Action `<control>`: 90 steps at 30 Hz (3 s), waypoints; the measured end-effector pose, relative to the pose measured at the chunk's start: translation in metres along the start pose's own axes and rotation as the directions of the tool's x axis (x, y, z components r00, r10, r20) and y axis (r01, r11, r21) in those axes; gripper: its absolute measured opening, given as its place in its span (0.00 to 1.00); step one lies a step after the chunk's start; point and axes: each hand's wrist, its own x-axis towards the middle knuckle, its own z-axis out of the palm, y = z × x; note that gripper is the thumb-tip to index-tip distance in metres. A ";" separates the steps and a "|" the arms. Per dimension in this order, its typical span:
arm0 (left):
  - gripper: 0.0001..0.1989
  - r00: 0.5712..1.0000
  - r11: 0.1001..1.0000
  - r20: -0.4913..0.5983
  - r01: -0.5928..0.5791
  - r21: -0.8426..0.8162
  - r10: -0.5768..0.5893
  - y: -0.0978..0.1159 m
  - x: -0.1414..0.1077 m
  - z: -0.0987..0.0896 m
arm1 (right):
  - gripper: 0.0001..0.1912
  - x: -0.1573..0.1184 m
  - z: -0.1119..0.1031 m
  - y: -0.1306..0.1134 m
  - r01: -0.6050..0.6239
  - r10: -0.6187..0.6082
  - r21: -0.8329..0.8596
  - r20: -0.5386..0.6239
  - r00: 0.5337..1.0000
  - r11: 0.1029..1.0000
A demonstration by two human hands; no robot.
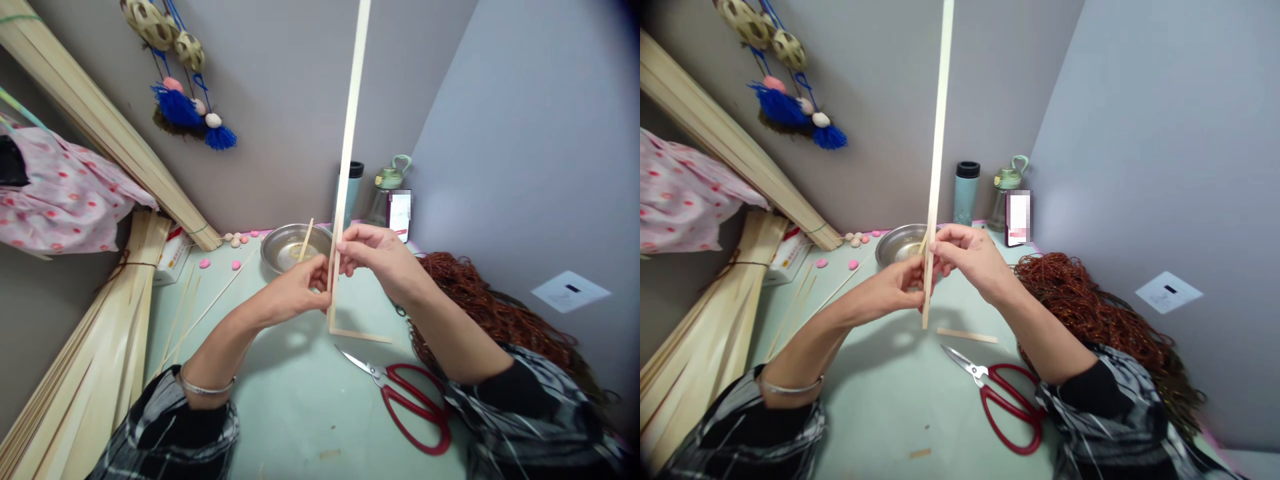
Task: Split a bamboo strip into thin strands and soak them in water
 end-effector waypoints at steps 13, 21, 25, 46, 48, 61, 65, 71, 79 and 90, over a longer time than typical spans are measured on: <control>0.08 0.997 0.968 -0.060 -0.021 0.248 0.037 0.011 -0.018 -0.036 | 0.13 -0.006 -0.005 -0.012 -0.077 0.088 -0.069 0.170 0.982 0.995; 0.09 0.945 0.978 -0.261 -0.207 -0.004 0.199 0.016 -0.013 -0.023 | 0.12 -0.009 0.005 -0.004 -0.098 0.153 -0.177 0.335 0.930 0.979; 0.08 0.967 0.987 -0.201 -0.163 -0.012 0.158 0.015 -0.012 -0.019 | 0.14 -0.009 0.006 -0.004 -0.091 0.124 -0.139 0.256 0.959 0.986; 0.07 0.997 0.995 -0.011 0.075 -0.072 -0.076 0.011 -0.011 -0.027 | 0.12 -0.019 0.011 -0.010 0.051 0.071 -0.431 0.263 0.962 0.901; 0.07 0.996 0.993 0.002 0.088 -0.078 -0.088 0.010 -0.010 -0.028 | 0.11 -0.019 0.012 -0.010 0.074 0.051 -0.472 0.247 0.968 0.879; 0.11 0.997 0.999 -0.071 0.018 -0.043 -0.021 0.007 -0.010 -0.028 | 0.12 -0.015 0.009 -0.007 -0.004 0.082 -0.293 0.257 0.963 0.956; 0.10 0.997 0.997 -0.070 0.031 -0.069 -0.036 0.006 -0.009 -0.028 | 0.13 -0.016 0.010 -0.007 0.025 0.067 -0.332 0.263 0.962 0.943; 0.09 0.997 0.996 -0.060 0.039 -0.085 -0.044 0.004 -0.010 -0.032 | 0.10 -0.019 0.012 -0.010 0.127 -0.019 -0.463 0.231 0.973 0.877; 0.11 0.996 0.999 -0.080 0.025 -0.040 -0.029 0.010 -0.010 -0.023 | 0.13 -0.016 0.011 -0.008 0.042 0.036 -0.337 0.222 0.974 0.941; 0.09 0.997 0.995 0.042 0.070 -0.076 -0.067 0.013 -0.014 -0.030 | 0.10 -0.015 0.010 -0.005 0.103 -0.021 -0.449 0.184 0.983 0.888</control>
